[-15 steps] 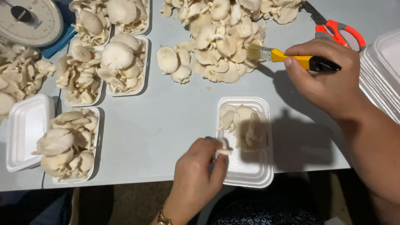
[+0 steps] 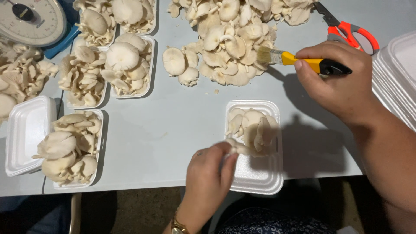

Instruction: The person cleans oyster mushrooms by hand and with a yellow-handled brush, placing them into white foam trays.

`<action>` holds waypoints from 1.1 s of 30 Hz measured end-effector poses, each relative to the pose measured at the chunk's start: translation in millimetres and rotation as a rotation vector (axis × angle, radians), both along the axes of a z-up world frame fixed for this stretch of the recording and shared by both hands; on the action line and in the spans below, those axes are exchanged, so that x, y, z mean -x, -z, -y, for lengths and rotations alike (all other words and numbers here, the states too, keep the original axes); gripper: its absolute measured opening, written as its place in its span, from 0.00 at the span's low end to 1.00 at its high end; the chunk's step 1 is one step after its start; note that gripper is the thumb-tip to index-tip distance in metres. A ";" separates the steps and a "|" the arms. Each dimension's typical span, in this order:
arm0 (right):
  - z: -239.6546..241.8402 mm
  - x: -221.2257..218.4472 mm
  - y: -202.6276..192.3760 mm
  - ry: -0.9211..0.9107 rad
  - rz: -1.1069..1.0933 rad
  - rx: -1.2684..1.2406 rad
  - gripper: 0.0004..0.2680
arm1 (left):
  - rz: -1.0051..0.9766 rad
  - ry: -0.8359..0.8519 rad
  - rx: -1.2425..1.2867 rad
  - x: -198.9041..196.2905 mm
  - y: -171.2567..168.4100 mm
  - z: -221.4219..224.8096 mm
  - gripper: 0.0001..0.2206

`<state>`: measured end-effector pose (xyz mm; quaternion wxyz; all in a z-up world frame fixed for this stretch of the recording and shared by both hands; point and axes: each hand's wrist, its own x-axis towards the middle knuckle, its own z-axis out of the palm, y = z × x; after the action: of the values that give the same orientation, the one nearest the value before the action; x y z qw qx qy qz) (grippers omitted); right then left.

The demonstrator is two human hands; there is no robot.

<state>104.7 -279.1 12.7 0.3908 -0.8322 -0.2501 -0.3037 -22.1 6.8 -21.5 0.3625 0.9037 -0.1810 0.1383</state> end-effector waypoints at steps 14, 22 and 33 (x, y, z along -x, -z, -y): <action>-2.9 3.9 -5.7 -0.019 0.014 0.025 0.01 | 0.159 0.026 -0.143 4.4 -2.7 3.9 0.09; -2.4 3.1 -4.4 -0.044 0.034 0.021 0.01 | 0.191 0.113 -0.108 6.5 -12.8 -0.4 0.05; -4.5 5.6 -6.2 -0.049 0.025 0.000 0.02 | 0.525 -0.006 -0.311 -0.2 -21.1 4.8 0.06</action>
<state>99.2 -274.6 18.9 0.3949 -0.8219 -0.2754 -0.3042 -21.9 1.9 -0.4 0.1603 0.8822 -0.2851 0.3388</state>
